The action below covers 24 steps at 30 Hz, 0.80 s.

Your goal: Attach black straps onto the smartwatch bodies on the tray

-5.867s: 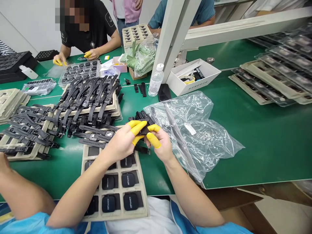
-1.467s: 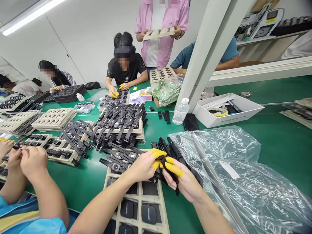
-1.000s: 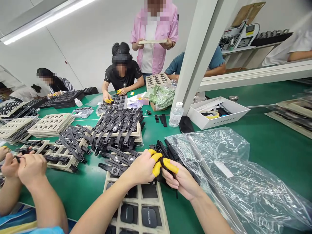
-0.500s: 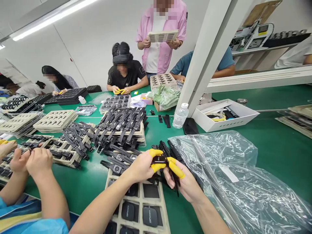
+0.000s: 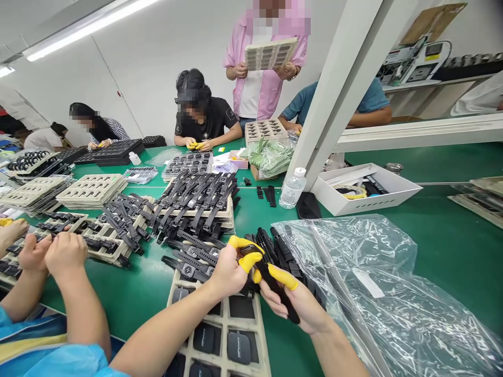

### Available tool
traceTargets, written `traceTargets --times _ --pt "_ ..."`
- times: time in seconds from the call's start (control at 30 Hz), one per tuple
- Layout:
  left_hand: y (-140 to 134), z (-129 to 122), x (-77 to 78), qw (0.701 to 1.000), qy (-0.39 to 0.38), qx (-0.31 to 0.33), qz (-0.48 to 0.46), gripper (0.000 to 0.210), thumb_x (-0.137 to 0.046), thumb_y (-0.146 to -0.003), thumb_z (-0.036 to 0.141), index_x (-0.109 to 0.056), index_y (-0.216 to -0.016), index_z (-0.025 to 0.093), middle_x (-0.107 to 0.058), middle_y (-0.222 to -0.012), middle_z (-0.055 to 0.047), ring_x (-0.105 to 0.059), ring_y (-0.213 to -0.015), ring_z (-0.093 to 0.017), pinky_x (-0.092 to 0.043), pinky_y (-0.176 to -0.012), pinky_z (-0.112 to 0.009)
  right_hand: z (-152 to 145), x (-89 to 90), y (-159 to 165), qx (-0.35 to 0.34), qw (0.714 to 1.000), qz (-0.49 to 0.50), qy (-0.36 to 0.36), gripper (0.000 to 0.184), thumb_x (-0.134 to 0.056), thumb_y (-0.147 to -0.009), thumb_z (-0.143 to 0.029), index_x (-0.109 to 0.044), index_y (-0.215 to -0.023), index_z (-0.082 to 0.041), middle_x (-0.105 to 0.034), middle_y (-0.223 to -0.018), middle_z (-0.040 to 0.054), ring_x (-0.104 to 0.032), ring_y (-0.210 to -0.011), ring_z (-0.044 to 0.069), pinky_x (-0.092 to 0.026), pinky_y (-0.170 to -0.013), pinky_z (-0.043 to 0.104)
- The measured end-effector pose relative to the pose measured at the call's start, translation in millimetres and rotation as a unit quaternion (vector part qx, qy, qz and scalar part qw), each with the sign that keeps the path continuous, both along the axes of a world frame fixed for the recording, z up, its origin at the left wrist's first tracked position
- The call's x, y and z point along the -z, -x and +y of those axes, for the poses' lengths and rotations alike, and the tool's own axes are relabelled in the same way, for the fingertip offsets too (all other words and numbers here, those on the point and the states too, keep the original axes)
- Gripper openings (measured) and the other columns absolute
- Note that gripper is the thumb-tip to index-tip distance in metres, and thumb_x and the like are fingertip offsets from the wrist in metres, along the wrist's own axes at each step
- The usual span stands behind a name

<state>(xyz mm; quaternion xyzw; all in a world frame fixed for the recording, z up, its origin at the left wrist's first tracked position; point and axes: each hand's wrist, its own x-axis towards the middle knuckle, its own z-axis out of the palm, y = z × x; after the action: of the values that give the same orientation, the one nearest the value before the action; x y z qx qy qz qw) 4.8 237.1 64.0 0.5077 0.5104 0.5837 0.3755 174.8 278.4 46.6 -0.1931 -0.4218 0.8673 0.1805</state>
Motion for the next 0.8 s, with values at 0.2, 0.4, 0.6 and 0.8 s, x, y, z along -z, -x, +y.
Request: traceTargets --times 0.2,0.4,0.6,0.8 --pt "4 -1 0.1 0.998 -0.008 -0.010 0.058 0.029 -0.066 -0.097 0.046 -0.063 -0.104 0.018 -0.075 -0.102 -0.010 -0.071 -0.093 -0.020 -0.058 -0.087 -0.034 -5 4.0 8 0.046 0.997 0.046 0.047 0.046 -0.064 -0.093 -0.063 -0.059 -0.082 -0.019 -0.058 -0.069 -0.0021 -0.041 -0.038 0.006 -0.034 -0.039 0.022" --pt "5 0 -1.8 0.999 0.018 -0.002 0.031 0.036 -0.067 -0.095 0.054 -0.062 -0.101 0.018 -0.074 -0.097 -0.007 -0.069 -0.083 -0.017 -0.058 -0.078 -0.030 1 1.8 4 -0.024 0.997 0.015 0.073 0.056 -0.060 -0.093 -0.069 -0.052 -0.069 -0.019 -0.037 -0.054 -0.0071 -0.021 -0.038 0.003 -0.018 -0.037 0.019" --pt "3 -1 -7.0 0.999 0.021 -0.028 -0.014 0.043 -0.067 -0.094 0.060 -0.061 -0.103 0.018 -0.074 -0.099 -0.009 -0.070 -0.082 -0.017 -0.058 -0.070 -0.027 5 -6.3 -2 -0.059 0.997 -0.011 0.057 0.052 -0.061 -0.092 -0.067 -0.054 -0.076 -0.019 -0.040 -0.061 -0.0064 -0.016 -0.042 0.002 -0.011 -0.040 0.018" --pt "8 1 -23.9 0.995 0.013 -0.067 -0.071 0.050 -0.073 -0.088 0.064 -0.056 -0.100 0.018 -0.076 -0.099 -0.010 -0.073 -0.075 -0.018 -0.062 -0.062 -0.028 4 -4.7 -6 -0.080 0.996 -0.005 0.040 0.039 -0.059 -0.095 -0.059 -0.057 -0.103 -0.021 -0.043 -0.061 -0.0076 -0.016 -0.042 0.004 -0.009 -0.040 0.018"
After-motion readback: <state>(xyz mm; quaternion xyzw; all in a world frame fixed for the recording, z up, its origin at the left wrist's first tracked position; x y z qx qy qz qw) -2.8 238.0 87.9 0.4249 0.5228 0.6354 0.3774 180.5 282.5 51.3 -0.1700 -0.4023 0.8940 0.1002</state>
